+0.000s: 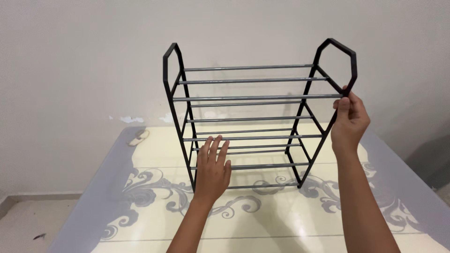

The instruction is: The person assembles a black metal rack by inserting multiple horizontal metal rods into the side frames. They repeatedly pick up rods, align them with the frame slots, and press them into place until the rack is fully assembled.

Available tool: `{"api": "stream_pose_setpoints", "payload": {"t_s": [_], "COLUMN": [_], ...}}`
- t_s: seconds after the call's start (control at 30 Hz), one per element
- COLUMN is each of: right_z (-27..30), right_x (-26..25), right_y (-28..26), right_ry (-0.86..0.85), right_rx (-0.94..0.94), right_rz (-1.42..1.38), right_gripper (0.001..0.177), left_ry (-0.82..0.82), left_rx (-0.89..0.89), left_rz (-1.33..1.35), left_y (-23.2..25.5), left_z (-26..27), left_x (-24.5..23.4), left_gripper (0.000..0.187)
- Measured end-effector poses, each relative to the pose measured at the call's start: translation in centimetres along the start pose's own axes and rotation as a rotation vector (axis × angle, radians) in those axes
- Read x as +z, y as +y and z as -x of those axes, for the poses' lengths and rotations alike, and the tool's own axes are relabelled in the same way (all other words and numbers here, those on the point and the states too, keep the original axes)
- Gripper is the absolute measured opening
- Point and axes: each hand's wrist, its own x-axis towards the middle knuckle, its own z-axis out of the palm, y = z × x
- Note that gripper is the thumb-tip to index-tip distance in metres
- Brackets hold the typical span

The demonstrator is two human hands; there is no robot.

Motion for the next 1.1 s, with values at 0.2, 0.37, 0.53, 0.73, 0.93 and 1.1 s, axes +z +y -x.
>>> {"api": "stream_pose_setpoints", "payload": {"t_s": [0.2, 0.37, 0.53, 0.73, 0.93, 1.1], "right_z": [3.7, 14.2, 21.9, 22.5, 20.7, 20.3], "right_x": [0.3, 1.1, 1.7, 2.6, 4.1, 4.6], "right_y": [1.9, 5.4, 6.6, 6.1, 7.2, 8.9], "right_ry": [0.051, 0.008, -0.44, -0.554, -0.697, -0.739], "right_rx": [0.004, -0.341, -0.358, -0.289, -0.194, -0.184], "right_rz": [0.418, 0.417, 0.72, 0.782, 0.88, 0.898], "right_gripper": [0.044, 0.044, 0.057, 0.07, 0.079, 0.082], "left_ry": [-0.018, -0.093, -0.233, -0.186, -0.261, -0.246], "left_rx": [0.009, -0.057, -0.105, -0.13, -0.213, -0.185], "left_rz": [0.003, 0.088, 0.007, -0.031, -0.063, -0.135], "left_y": [-0.7, -0.8, -0.4, -0.2, -1.4, -2.6], "left_z": [1.7, 4.9, 7.8, 9.1, 6.1, 5.5], "left_x": [1.9, 5.4, 9.0, 10.5, 11.2, 12.1], "left_gripper": [0.057, 0.071, 0.081, 0.083, 0.082, 0.079]}}
